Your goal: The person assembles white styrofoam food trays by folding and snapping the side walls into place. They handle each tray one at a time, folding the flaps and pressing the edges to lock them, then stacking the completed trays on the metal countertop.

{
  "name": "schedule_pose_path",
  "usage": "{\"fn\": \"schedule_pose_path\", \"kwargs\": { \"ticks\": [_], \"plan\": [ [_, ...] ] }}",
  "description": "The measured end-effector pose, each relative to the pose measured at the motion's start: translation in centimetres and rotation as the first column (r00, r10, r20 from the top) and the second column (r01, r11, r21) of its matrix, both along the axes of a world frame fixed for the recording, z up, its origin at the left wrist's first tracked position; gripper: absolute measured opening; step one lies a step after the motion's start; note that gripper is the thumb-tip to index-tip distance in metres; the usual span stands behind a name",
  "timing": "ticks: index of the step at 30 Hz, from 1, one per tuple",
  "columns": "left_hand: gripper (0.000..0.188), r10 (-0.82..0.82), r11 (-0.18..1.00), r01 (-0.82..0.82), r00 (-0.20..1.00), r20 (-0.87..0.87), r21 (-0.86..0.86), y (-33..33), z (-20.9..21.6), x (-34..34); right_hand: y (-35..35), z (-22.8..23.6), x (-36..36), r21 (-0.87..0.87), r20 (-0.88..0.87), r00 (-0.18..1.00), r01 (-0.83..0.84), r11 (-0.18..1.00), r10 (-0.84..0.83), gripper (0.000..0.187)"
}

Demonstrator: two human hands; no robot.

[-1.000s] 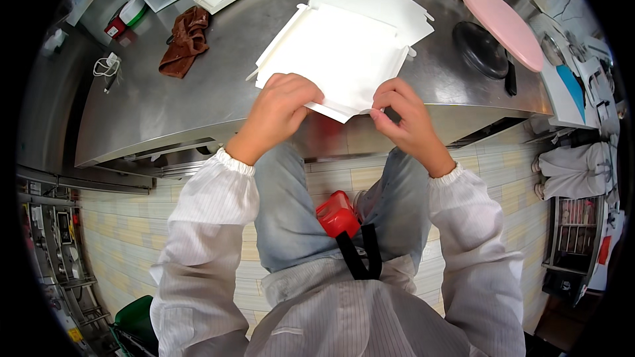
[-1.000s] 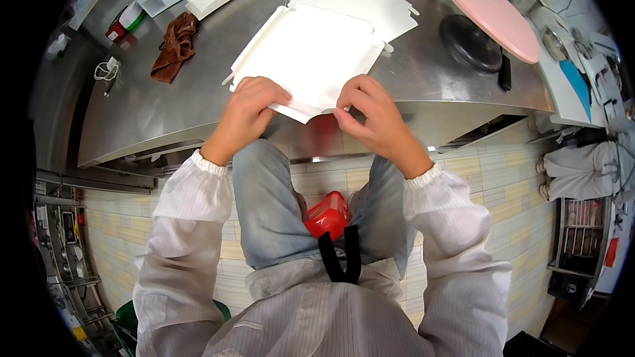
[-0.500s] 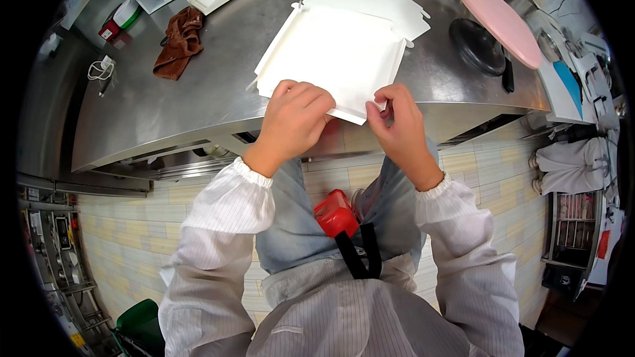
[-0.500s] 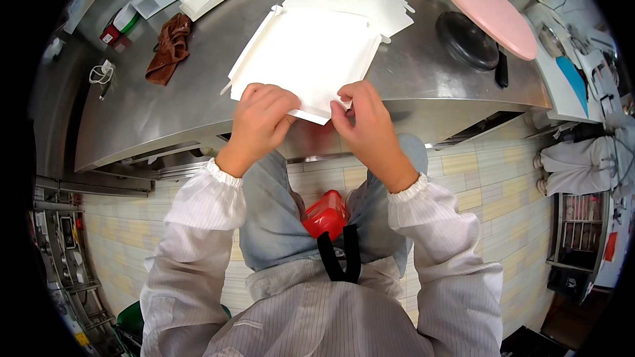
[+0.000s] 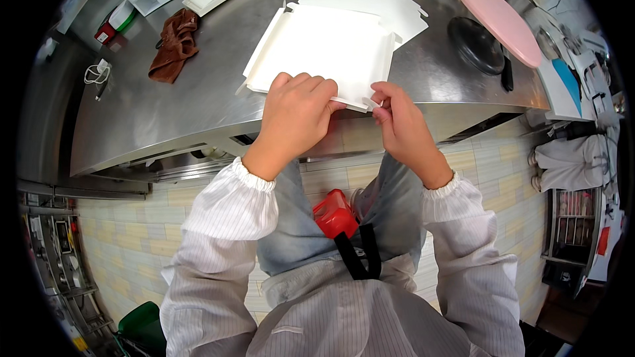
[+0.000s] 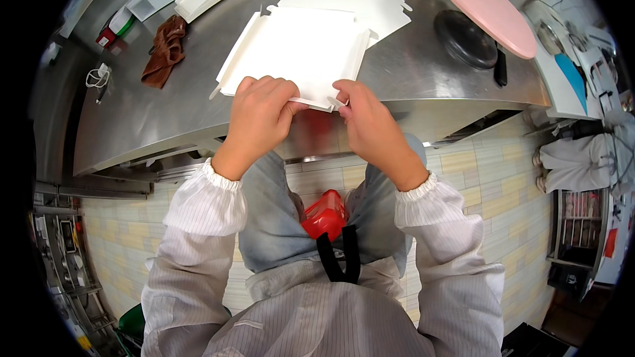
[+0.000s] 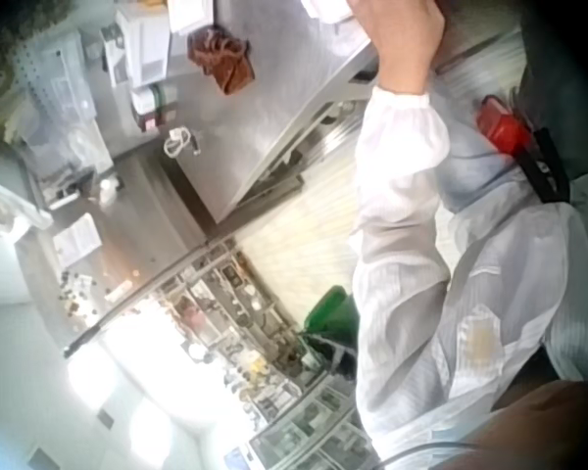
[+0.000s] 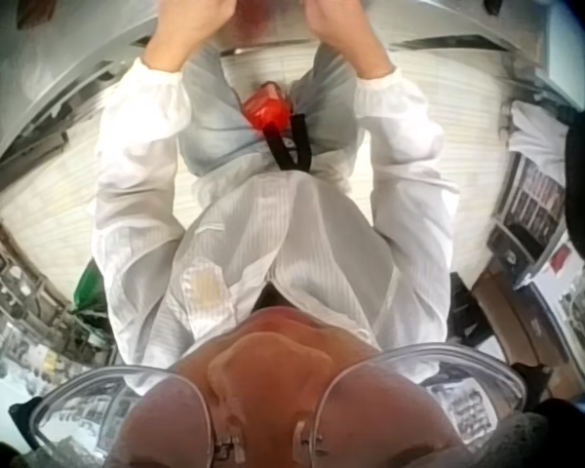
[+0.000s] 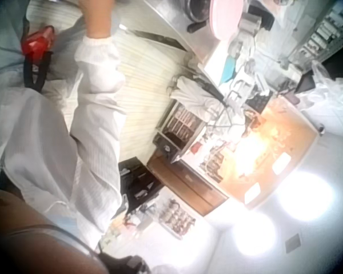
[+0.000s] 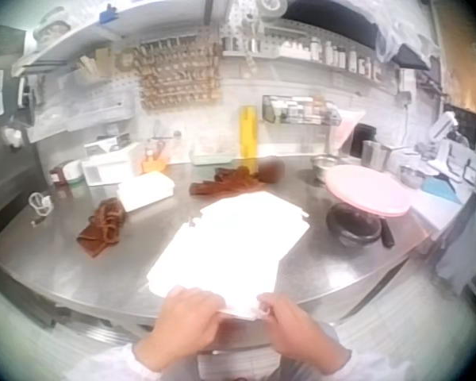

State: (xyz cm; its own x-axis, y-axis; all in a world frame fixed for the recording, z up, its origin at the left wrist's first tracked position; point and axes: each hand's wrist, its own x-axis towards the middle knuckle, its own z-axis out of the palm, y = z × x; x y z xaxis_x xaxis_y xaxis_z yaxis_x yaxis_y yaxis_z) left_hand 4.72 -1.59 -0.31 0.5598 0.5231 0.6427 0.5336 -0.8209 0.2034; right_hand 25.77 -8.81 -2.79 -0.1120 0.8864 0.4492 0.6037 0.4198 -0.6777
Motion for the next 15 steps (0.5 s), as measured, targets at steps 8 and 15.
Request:
{"fn": "schedule_pose_path", "kwargs": {
  "ticks": [8,15],
  "plan": [
    [0.021,0.049,0.997,-0.052,0.997,-0.053,-0.056,0.4,0.5,1.0,0.7,3.0,-1.0,0.016,0.138,0.986,-0.091,0.996,0.088,0.048],
    [0.019,0.006,0.965,-0.004,1.000,0.008,-0.261,0.9,0.0,0.5,1.8,3.0,-0.4,-0.043,0.248,0.966,-0.065,0.997,0.074,0.043]
  ]
}}
